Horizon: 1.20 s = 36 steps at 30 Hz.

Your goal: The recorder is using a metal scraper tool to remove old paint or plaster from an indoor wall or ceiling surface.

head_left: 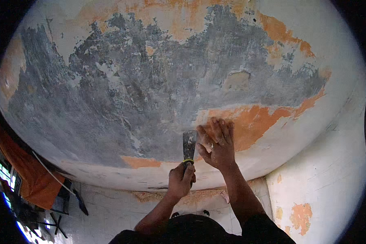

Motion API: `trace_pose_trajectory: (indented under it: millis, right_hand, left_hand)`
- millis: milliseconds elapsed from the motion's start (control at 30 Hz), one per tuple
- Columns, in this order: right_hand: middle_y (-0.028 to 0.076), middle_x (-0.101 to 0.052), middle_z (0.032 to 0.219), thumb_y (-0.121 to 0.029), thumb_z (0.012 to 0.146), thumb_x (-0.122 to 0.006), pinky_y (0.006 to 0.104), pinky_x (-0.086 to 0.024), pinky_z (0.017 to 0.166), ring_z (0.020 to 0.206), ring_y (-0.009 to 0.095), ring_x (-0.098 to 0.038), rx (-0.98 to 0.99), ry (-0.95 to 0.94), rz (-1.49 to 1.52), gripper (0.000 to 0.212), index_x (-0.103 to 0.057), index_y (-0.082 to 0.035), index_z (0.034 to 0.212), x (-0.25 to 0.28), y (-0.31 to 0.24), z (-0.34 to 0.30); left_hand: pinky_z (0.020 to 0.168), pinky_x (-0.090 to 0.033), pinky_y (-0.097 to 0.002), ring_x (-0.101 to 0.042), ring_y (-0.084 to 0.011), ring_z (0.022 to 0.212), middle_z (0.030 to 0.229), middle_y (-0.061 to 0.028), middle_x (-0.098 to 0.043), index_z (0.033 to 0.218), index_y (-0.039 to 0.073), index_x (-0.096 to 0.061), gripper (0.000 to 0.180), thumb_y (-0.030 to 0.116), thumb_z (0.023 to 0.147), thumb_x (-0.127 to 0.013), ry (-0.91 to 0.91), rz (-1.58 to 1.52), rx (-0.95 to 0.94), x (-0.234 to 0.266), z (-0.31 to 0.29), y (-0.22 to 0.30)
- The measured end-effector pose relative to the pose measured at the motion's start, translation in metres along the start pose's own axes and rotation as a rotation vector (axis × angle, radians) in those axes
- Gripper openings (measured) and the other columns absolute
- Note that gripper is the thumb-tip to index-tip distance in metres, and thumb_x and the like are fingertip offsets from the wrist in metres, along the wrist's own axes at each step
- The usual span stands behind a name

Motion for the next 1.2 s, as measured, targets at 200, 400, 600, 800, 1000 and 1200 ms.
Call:
trace_pose_trajectory:
  millis: [200,400,600,800,1000,1200]
  right_hand:
    - [0.017,-0.047,0.135,-0.027,0.087,-0.061,0.0508,-0.031,0.106,0.124,0.038,-0.044,-0.254,0.028,0.38,0.044,-0.055,-0.008,0.127,0.004,-0.023,-0.037]
    - [0.006,-0.063,0.08,-0.022,0.09,-0.063,0.0266,-0.048,0.056,0.072,0.011,-0.06,-0.843,-0.22,1.016,0.026,-0.064,0.002,0.1,-0.018,-0.033,-0.061]
    - [0.008,-0.063,0.077,-0.025,0.097,-0.053,0.0293,-0.051,0.063,0.068,0.012,-0.061,-0.863,-0.229,1.266,0.025,-0.054,0.0,0.1,-0.019,-0.027,-0.066]
    - [0.007,-0.059,0.071,-0.029,0.098,-0.051,0.0291,-0.05,0.059,0.063,0.013,-0.058,-1.0,-0.16,1.318,0.029,-0.054,0.0,0.099,-0.006,-0.053,-0.057]
    - [0.005,-0.058,0.069,-0.028,0.097,-0.053,0.0281,-0.049,0.056,0.058,0.012,-0.056,-1.09,-0.168,1.365,0.028,-0.055,0.0,0.099,0.0,-0.06,-0.057]
    - [0.007,-0.059,0.069,-0.031,0.096,-0.054,0.0281,-0.048,0.053,0.057,0.012,-0.056,-1.1,-0.152,1.351,0.033,-0.056,0.002,0.1,-0.005,-0.062,-0.06]
  left_hand:
    - [0.047,-0.041,-0.0297,-0.051,-0.0114,0.048,0.058,-0.0055,-0.056,0.084,0.001,-0.054,0.036,0.032,0.099,-0.045,-0.012,-0.051,0.002,-0.008,-0.001,-0.044]
    - [0.057,-0.049,-0.0366,-0.063,-0.023,0.057,0.065,-0.011,-0.064,0.089,0.0,-0.058,0.034,0.033,0.094,-0.051,-0.201,0.207,0.037,-0.012,0.015,-0.018]
    - [0.072,-0.054,-0.0337,-0.068,-0.0235,0.081,0.086,-0.0129,-0.07,0.092,0.002,-0.069,0.027,0.026,0.081,-0.072,0.036,0.623,-0.126,0.041,0.037,0.083]
    - [0.106,-0.03,-0.053,-0.038,-0.0362,0.131,0.137,-0.0168,-0.046,0.114,0.012,-0.066,0.033,0.023,0.083,-0.07,0.691,0.904,-0.952,0.044,0.055,0.12]
    - [0.111,-0.004,-0.0612,-0.011,-0.0397,0.143,0.153,-0.0163,-0.021,0.14,0.017,-0.044,0.052,0.029,0.091,-0.058,0.504,1.044,-0.772,0.041,0.052,0.067]
    - [0.111,-0.004,-0.0613,-0.006,-0.0426,0.143,0.155,-0.0172,-0.015,0.144,0.014,-0.037,0.049,0.026,0.097,-0.045,0.415,1.165,-0.713,0.038,0.048,0.051]
Point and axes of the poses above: each hand's wrist, its own z-axis towards the middle knuckle, its own x-axis out of the back of the hand, y = z × x, the point moved 4 cm from there along z, towards the middle knuckle
